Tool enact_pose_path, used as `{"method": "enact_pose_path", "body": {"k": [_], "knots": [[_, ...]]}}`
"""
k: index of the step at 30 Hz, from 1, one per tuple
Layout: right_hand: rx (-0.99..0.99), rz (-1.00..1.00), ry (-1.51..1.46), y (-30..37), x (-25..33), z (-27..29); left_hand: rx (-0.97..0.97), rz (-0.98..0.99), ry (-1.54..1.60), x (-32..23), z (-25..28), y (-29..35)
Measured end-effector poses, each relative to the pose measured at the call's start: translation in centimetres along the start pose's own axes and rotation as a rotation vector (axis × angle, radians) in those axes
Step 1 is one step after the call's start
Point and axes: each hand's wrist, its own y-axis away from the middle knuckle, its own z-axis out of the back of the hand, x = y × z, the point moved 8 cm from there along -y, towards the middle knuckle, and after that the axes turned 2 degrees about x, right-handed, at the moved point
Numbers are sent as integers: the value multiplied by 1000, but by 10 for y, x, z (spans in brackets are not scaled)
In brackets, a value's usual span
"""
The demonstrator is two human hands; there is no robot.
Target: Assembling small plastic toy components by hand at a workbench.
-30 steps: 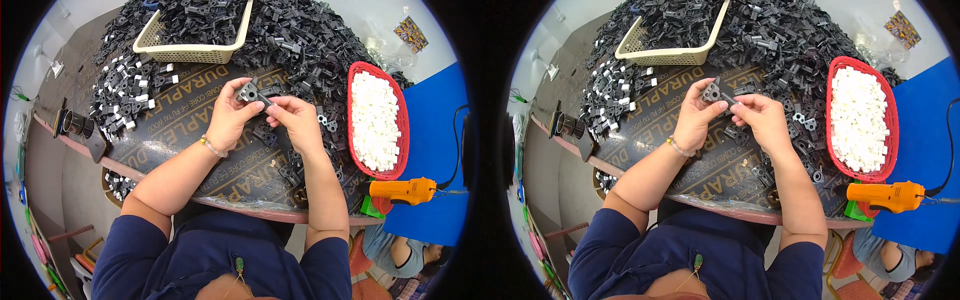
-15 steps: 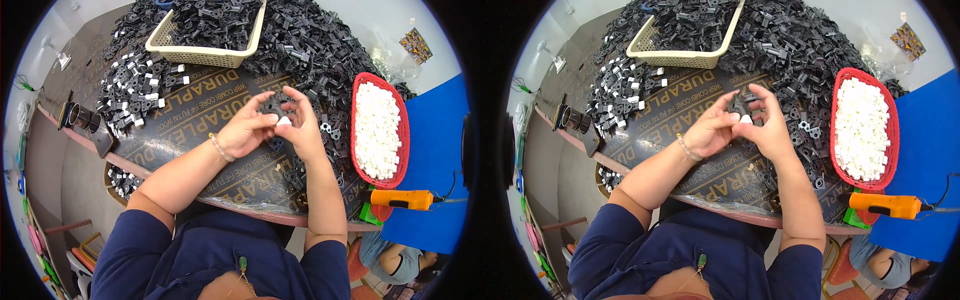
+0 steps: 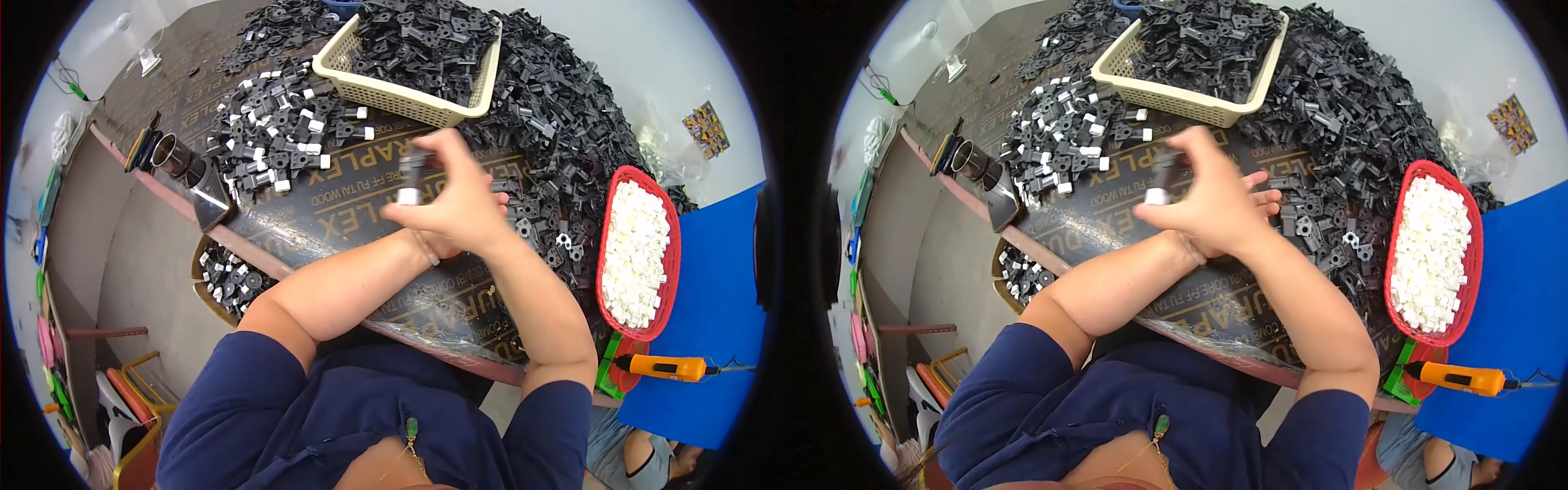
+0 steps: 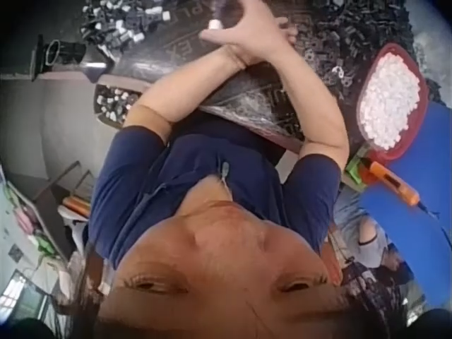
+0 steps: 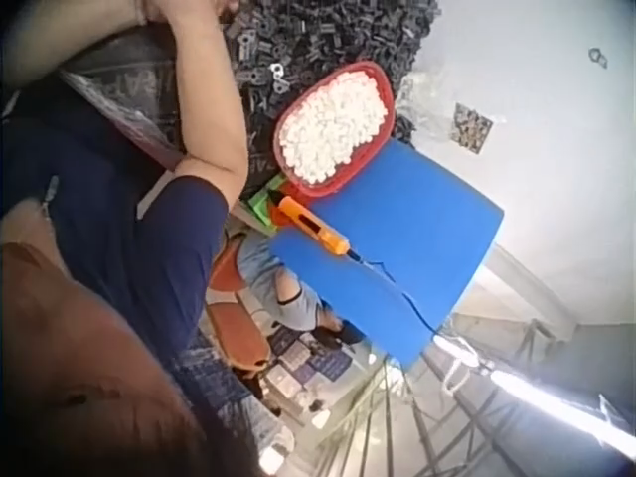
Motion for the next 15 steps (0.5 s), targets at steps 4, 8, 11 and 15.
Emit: {"method": "enact_pose_path", "body": {"k": [4, 8, 11, 15], "knots": [[189, -2, 32, -49, 9, -83, -210, 105, 48, -1, 23, -7], [-87, 277, 289, -102, 15, -103, -234, 86, 33, -14, 32, -10], [-311, 437, 400, -98, 34, -78, -227, -21, 67, -28, 44, -7], [97, -103, 819, -73, -13, -12, -243, -266, 10, -47, 28, -6]]}}
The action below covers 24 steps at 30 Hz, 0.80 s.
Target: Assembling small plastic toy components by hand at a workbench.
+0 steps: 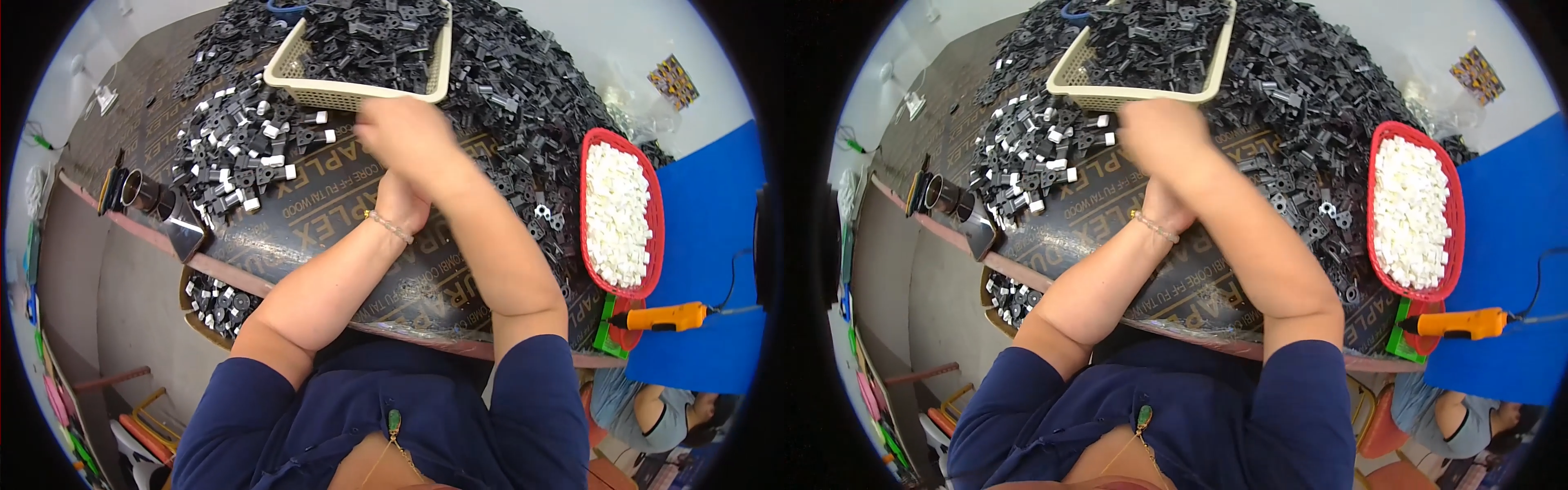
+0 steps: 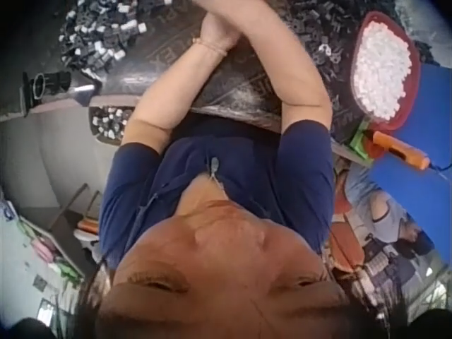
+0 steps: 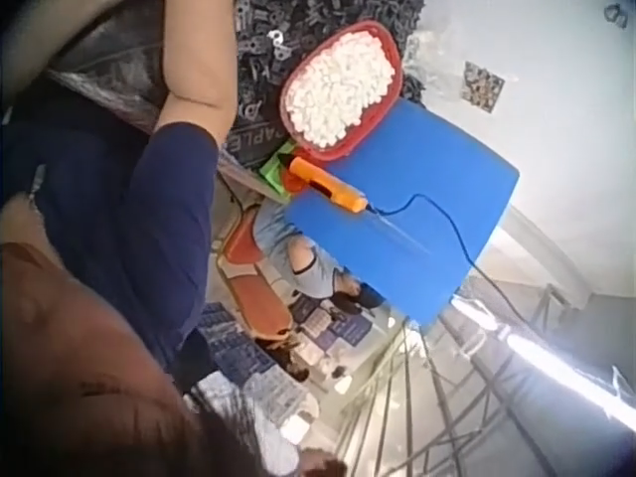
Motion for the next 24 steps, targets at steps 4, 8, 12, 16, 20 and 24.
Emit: {"method": "enact_pose_path", "body": {"k": [4, 8, 12, 16, 20, 24], "knots": [[54, -322, 445, 73, -140, 1, -230, 8, -244, 5, -6, 16], [75, -175, 403, 110, -165, -12, -148, -79, -499, 2, -16, 17], [-199, 9, -33, 146, -114, 34, 76, 198, -532, 24, -39, 26], [-132, -125, -477, 170, -111, 39, 211, 512, -401, 46, -50, 45], [-179, -174, -502, 189, -155, 24, 126, 309, -412, 35, -33, 30], [-11, -79, -125, 190, -157, -12, 36, 187, -454, 23, -32, 24]]}}
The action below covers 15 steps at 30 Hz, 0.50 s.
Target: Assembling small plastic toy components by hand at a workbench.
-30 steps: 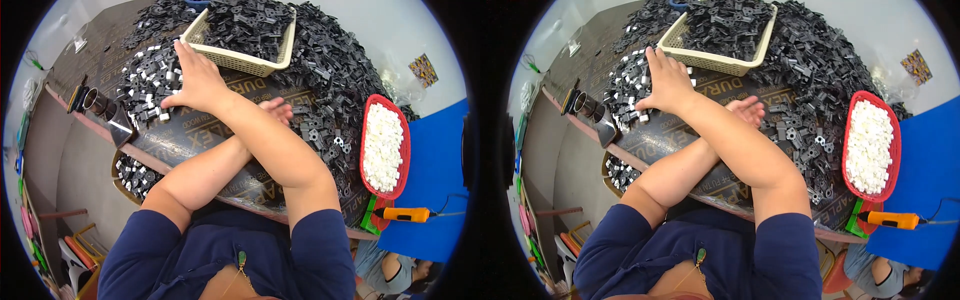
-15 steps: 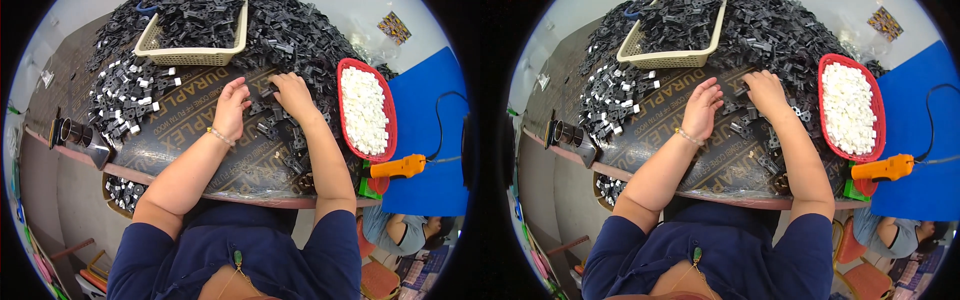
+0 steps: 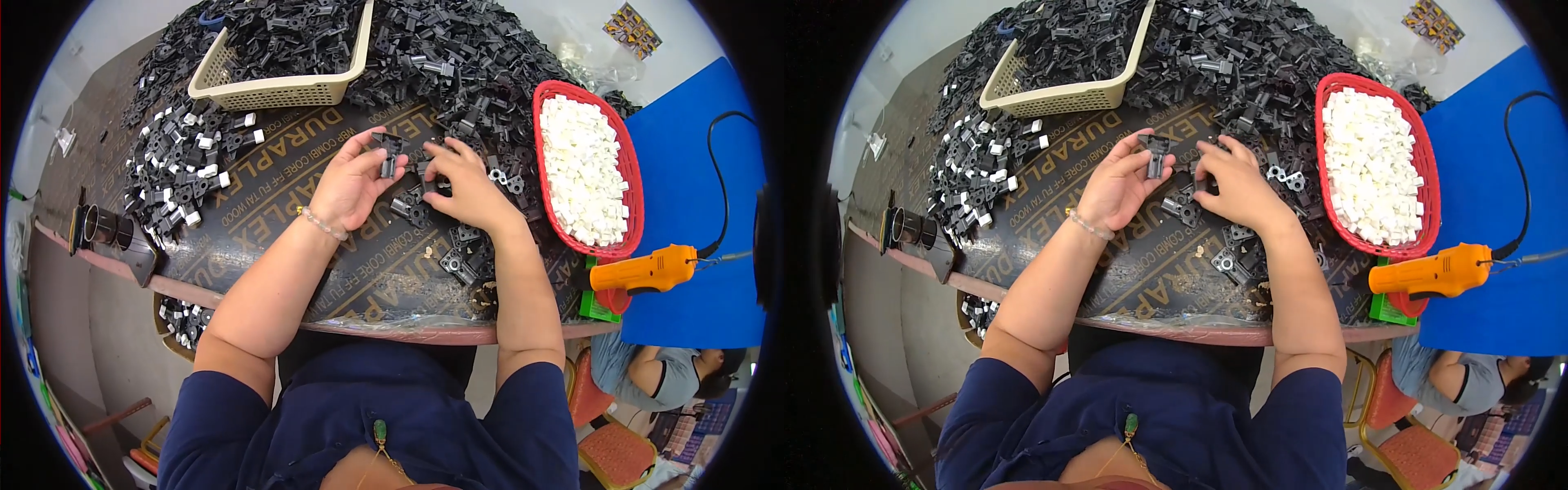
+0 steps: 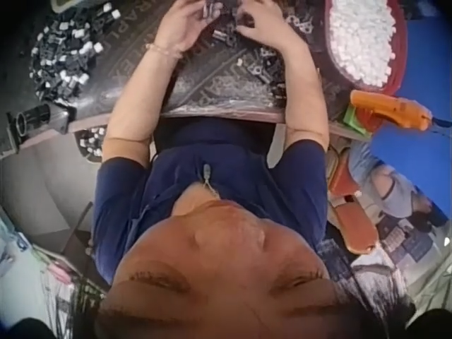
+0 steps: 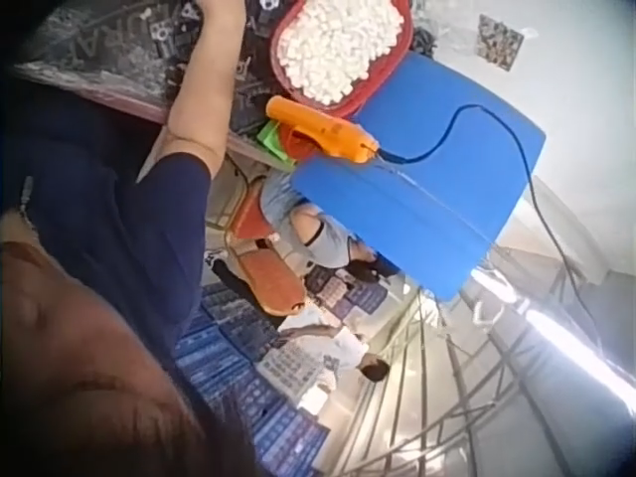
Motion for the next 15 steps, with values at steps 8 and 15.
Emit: {"method": "enact_pose_path", "body": {"k": [8, 15], "knots": [[-245, -76, -100, -6, -5, 36, -85, -116, 46, -12, 4, -1], [14, -95, 188, 1, -8, 11, 31, -54, 94, -4, -2, -1]]}}
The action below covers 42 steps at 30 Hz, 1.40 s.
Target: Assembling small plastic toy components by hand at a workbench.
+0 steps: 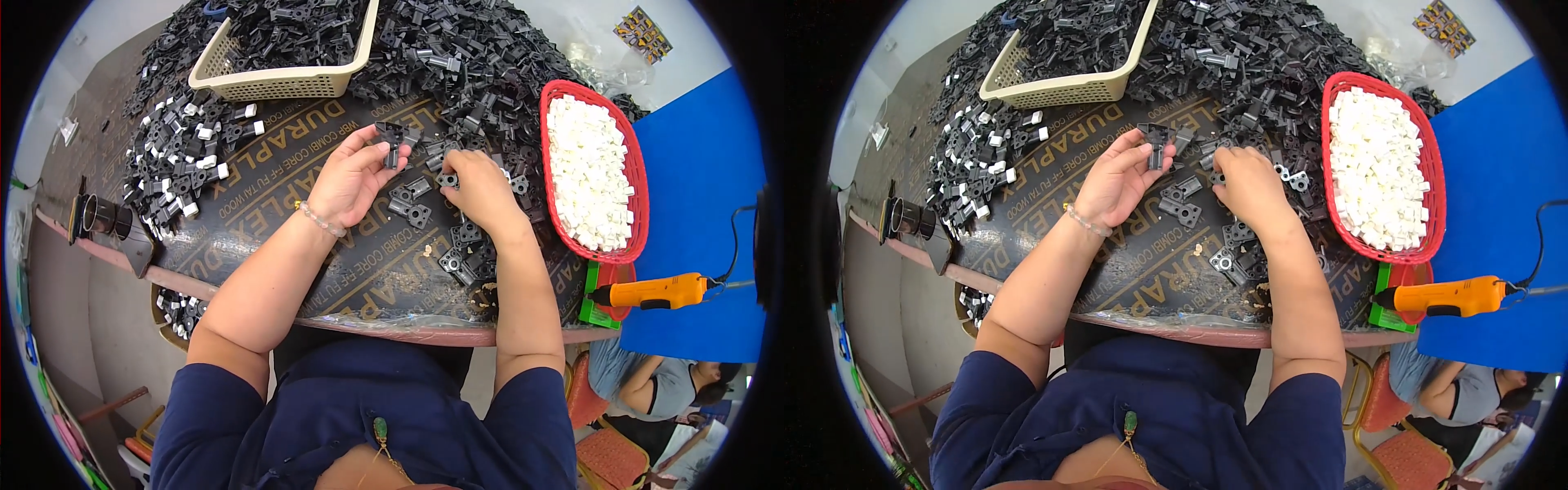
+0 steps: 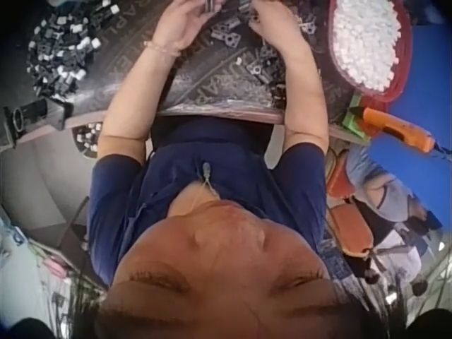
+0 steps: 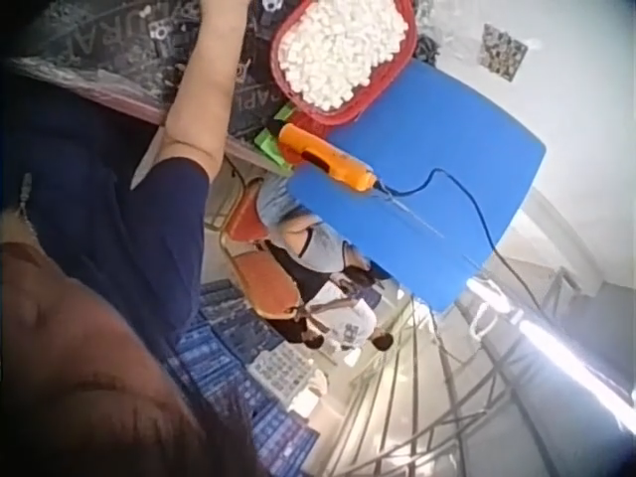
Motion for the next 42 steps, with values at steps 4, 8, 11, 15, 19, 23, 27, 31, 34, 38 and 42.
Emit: {"method": "enact_pose_path", "body": {"k": [4, 8, 11, 15, 19, 23, 27, 31, 34, 38, 42], "knots": [[-178, -88, -245, -5, 2, 19, 1, 48, -45, 4, -2, 3], [-181, -246, -1179, -2, 3, 6, 71, 49, -116, 9, -8, 7], [-299, -80, -960, 1, 20, 20, 132, 82, -106, 13, -16, 12], [-376, -81, -758, 3, 26, 33, 181, 174, -72, 23, -16, 12], [-397, -24, -675, 4, 29, 37, 189, 184, -49, 27, -16, 15], [-461, 23, -517, 8, 27, 43, 279, 201, 38, 26, -32, 22], [-260, -88, -917, 2, 11, 24, 303, 30, -220, 24, -44, 25], [-44, -206, -1127, 4, 2, 16, 195, -98, -661, 14, -31, 25], [-55, -236, -1087, 5, 6, 18, 161, -94, -799, 15, -27, 24], [-74, -225, -1087, 7, 10, 23, 170, -178, -947, 3, -40, 30], [-161, -262, -983, 11, -3, 40, 171, -112, -877, 7, -39, 28]]}}
